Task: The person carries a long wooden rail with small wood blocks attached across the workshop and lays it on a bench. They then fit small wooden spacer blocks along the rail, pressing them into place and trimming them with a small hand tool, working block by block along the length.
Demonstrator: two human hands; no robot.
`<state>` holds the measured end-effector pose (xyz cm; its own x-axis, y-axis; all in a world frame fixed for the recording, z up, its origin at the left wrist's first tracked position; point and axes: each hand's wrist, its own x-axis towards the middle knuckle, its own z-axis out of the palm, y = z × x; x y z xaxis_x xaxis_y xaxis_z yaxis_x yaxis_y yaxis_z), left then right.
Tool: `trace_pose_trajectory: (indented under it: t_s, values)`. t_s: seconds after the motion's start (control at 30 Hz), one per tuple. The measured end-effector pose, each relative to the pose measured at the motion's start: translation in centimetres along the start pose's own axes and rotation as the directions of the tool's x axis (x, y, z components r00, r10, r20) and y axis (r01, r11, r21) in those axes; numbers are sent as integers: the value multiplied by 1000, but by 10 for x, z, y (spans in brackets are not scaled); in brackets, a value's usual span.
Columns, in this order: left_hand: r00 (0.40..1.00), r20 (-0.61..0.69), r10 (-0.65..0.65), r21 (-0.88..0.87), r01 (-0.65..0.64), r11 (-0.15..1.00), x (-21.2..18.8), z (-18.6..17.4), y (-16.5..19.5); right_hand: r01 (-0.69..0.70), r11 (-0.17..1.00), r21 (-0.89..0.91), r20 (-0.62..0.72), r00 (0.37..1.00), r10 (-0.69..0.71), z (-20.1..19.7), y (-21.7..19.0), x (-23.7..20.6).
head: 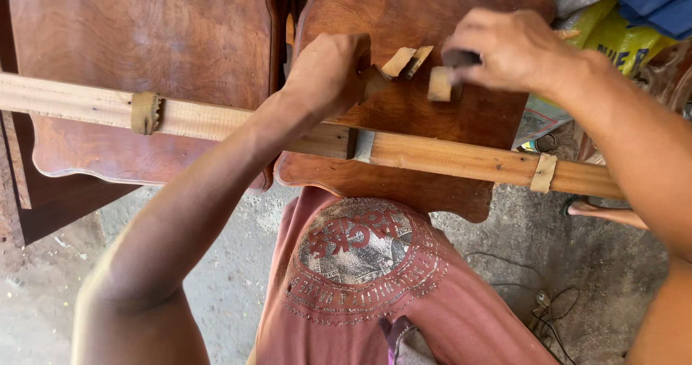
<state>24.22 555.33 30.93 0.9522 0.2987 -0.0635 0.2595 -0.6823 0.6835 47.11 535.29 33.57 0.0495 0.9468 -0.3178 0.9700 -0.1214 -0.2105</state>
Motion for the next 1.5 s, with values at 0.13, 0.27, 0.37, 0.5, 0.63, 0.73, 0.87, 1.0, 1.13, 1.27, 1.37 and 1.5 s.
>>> trace_pose_trajectory:
  t_s: [0.13, 0.27, 0.37, 0.5, 0.63, 0.73, 0.87, 1.0, 1.13, 1.27, 1.37, 1.5]
  values:
    - [977, 195, -85, 103, 66, 993, 19, 29, -5, 3, 999, -51, -97, 995, -8, 6, 28, 10]
    - [951, 285, -121, 138, 84, 987, 26, 41, -1, -76, 995, -58, 39, 996, 79, 16, 45, 12]
    - [944, 259, -203, 242, 140, 960, 20, 35, 8, -140, 990, -23, 89, 986, 141, 27, 48, 11]
    - [987, 131, -96, 224, 65, 972, 1, 13, 20, -93, 996, 5, 36, 995, 93, 30, 48, 6]
    - [970, -172, 174, 97, -159, 983, -28, -8, 25, -194, 978, -83, 193, 959, 206, 22, 36, -1]
    - [961, -261, 85, 18, -83, 996, -49, -11, 28, -149, 980, -131, 313, 932, 184, 21, 9, -3]
    - [953, -302, 25, -135, -69, 989, -61, -15, 26, -82, 975, -205, 341, 928, 150, 12, -15, 1]
    - [952, -306, -25, -285, -66, 956, -62, -20, 21, -110, 992, -54, 239, 964, 120, -5, -15, 0]
    - [941, -339, 11, -238, -97, 966, -65, -19, 22, -52, 999, 15, -6, 999, 52, -3, -23, 14]
    - [926, -378, 20, -190, -99, 977, -69, -17, 21, 67, 997, 24, -41, 997, -66, 11, -43, 48]
    - [924, -382, -7, -255, -98, 962, -70, -18, 19, 209, 978, -29, -176, 962, -211, 6, -49, 59]
    - [881, -469, 56, -294, -216, 931, -68, -23, 16, 122, 891, 437, -305, 952, 20, -18, -59, 48]
